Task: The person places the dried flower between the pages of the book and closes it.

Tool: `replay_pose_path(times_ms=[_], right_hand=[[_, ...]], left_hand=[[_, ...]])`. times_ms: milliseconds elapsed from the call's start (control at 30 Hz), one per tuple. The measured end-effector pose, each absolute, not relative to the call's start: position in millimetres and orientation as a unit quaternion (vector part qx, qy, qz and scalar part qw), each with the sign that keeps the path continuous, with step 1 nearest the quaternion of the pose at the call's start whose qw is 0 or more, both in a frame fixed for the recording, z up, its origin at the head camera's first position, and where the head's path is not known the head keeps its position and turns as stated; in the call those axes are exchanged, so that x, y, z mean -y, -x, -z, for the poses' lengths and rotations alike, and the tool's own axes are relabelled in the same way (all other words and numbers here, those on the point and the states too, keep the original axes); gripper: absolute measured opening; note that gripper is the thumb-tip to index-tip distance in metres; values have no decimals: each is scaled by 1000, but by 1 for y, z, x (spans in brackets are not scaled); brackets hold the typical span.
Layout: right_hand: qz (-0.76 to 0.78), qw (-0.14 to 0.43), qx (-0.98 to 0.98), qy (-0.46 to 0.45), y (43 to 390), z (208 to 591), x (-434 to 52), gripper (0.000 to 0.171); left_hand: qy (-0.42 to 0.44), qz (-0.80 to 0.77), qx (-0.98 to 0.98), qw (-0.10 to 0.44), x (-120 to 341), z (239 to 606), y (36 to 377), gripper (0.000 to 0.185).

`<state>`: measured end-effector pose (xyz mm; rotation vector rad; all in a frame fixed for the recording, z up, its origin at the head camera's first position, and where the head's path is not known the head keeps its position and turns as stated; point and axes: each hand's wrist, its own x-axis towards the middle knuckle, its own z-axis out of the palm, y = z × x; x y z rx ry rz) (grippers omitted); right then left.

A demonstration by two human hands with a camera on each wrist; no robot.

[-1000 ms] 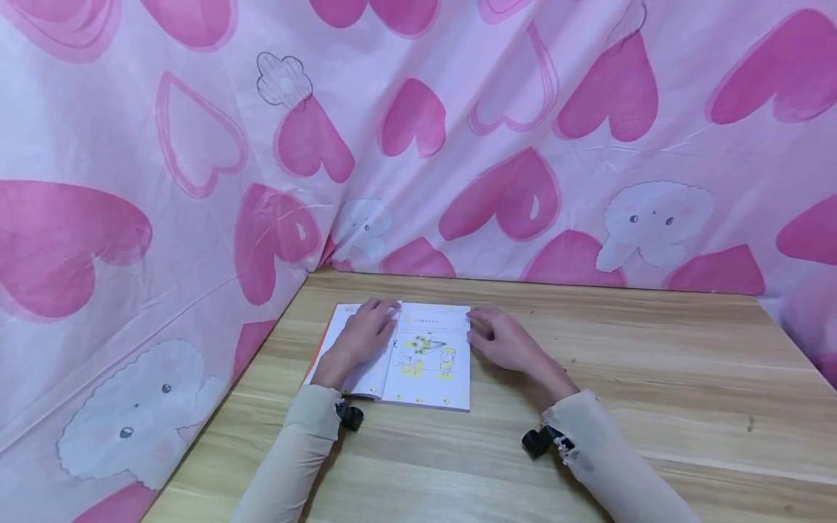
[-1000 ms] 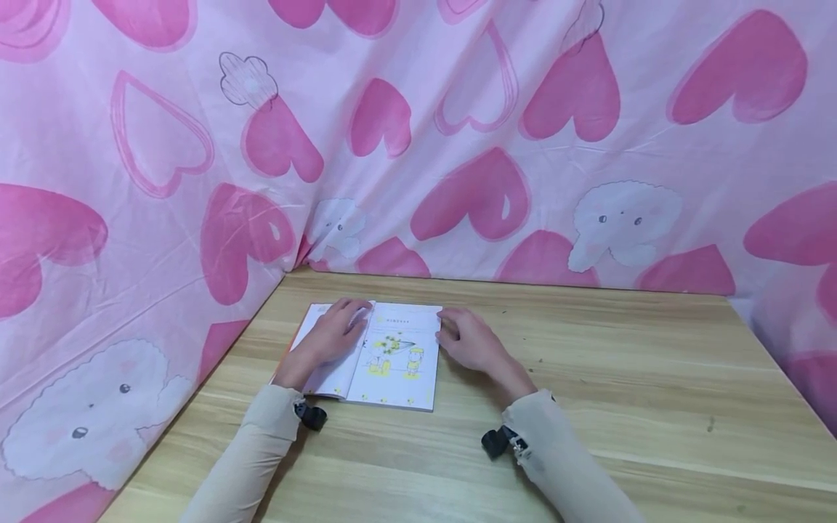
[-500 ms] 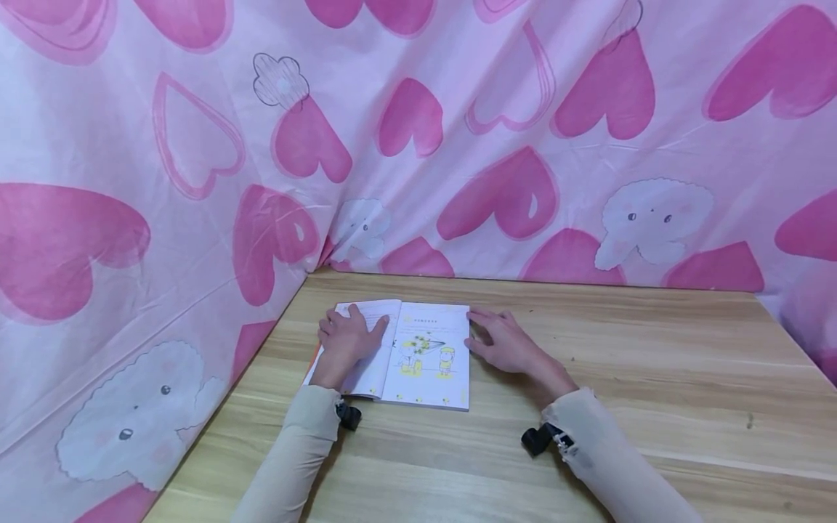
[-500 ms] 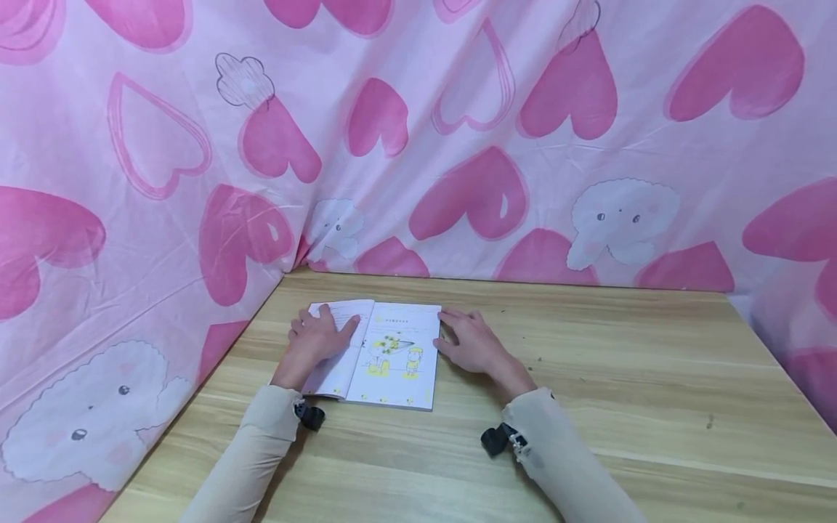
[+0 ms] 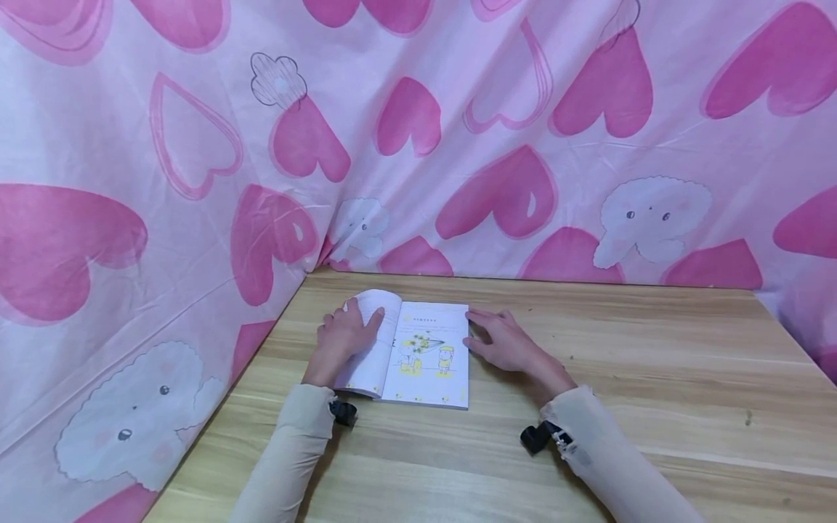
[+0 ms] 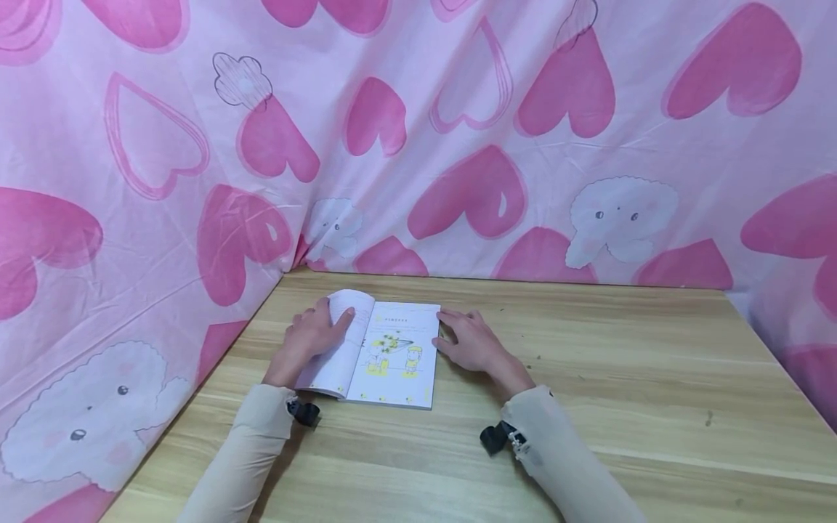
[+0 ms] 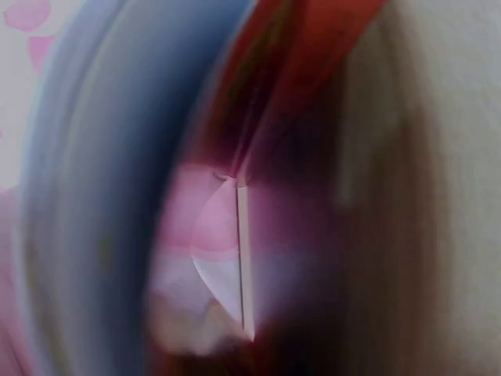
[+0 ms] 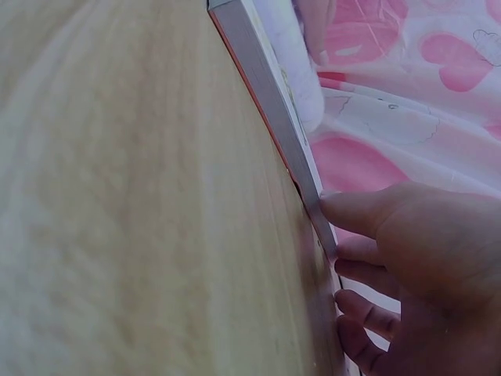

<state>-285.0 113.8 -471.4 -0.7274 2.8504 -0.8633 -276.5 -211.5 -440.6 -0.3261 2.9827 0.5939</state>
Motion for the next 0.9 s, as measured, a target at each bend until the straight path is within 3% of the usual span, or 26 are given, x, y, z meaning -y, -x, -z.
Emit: replay_pose_path(times_ms=[367, 600, 900], right_hand=[[287, 41, -929, 232, 285, 473, -114, 65], [295, 45, -927, 229, 285, 473, -115, 66], [302, 49, -925, 225, 286, 474, -115, 65]], left_hand=[[0, -309, -950, 41, 204, 422, 275, 78], [-88, -284, -955, 0, 205, 399, 265, 74], [-143, -272, -951, -42, 199, 379, 257, 54]])
